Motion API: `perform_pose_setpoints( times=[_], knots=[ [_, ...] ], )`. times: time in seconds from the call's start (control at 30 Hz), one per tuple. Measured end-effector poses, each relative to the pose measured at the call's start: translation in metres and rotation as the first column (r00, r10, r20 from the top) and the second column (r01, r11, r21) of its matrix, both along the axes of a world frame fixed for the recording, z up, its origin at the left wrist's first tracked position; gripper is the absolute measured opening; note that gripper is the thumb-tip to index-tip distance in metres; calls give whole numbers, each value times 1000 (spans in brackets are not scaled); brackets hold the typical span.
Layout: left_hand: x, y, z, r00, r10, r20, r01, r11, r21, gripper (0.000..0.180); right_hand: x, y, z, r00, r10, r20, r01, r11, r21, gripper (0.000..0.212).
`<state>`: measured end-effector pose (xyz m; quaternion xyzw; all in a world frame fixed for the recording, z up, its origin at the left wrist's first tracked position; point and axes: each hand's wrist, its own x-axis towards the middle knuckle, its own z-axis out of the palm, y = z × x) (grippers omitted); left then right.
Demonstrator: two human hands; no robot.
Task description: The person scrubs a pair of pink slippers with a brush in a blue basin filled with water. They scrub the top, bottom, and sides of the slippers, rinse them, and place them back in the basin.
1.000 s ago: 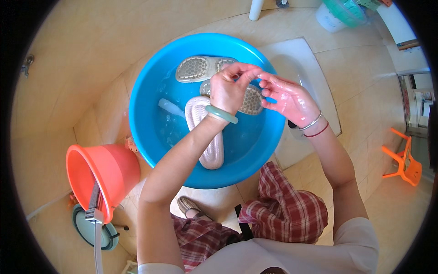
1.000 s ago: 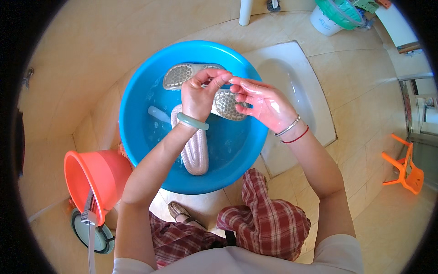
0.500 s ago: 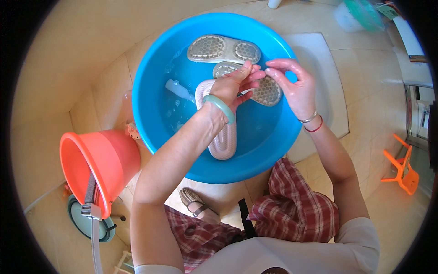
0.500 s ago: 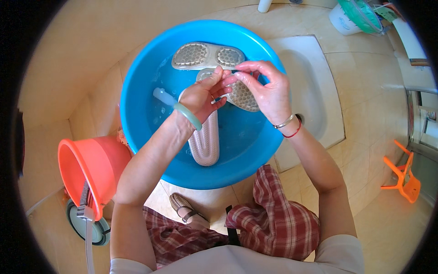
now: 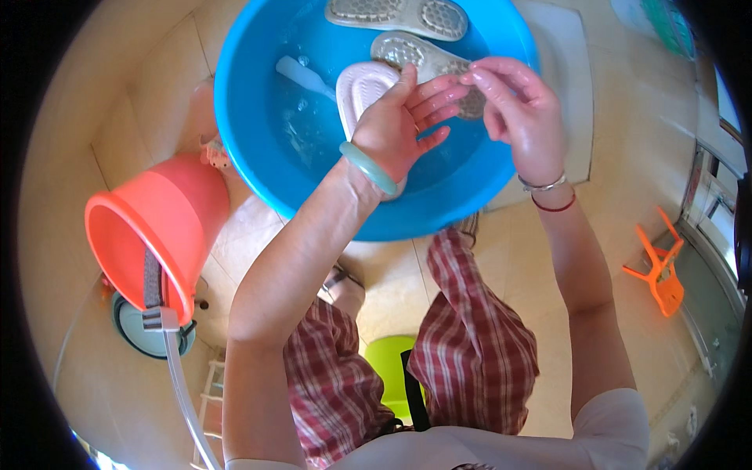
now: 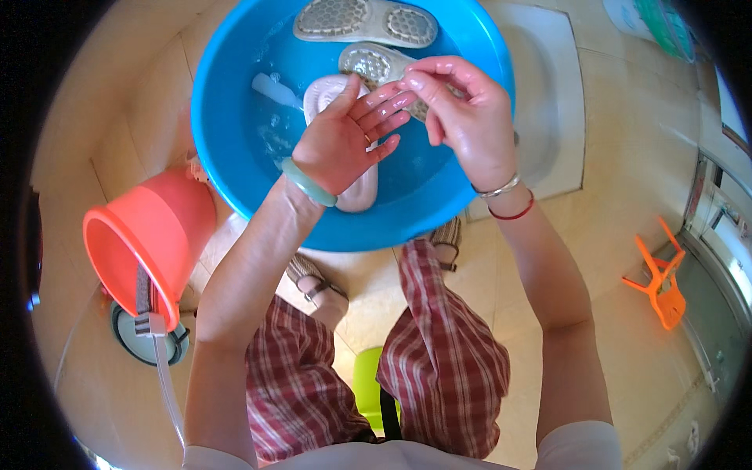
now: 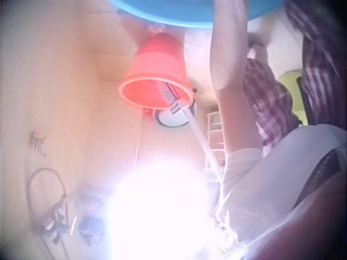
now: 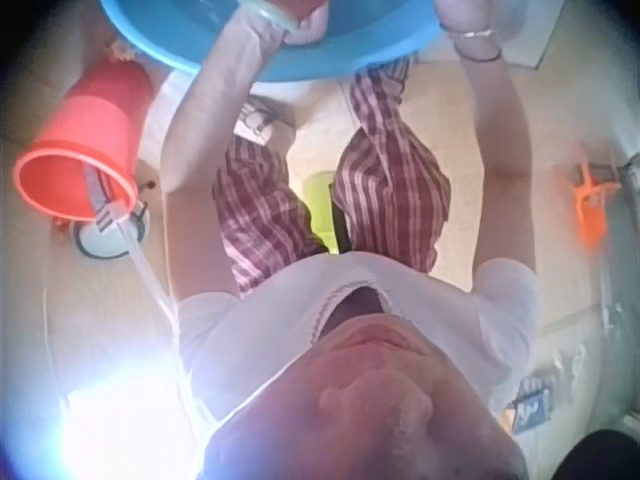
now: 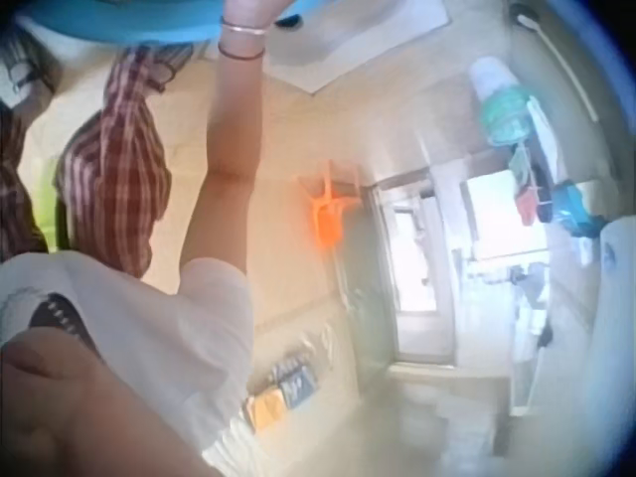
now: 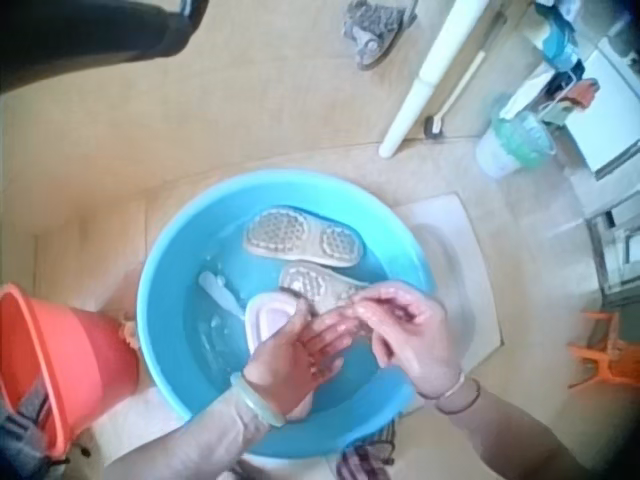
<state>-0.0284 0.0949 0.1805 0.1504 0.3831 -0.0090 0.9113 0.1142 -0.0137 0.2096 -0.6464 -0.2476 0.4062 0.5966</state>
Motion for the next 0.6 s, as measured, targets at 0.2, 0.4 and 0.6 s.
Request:
perform_pose_setpoints(
  times=[0.2,0.4,0.6],
  knots=[
    [-15,-27,70,998,52,42,-45,990,-135,56,-15,-24,68,632,93,770,14,991,-131,9],
    [1,-47,165,996,79,34,-74,986,-148,55,-2,-25,158,351,166,922,8,984,-180,7],
    [25,-53,250,984,165,69,-153,976,-155,62,20,-28,235,410,241,880,-27,967,-252,9]
  ],
)
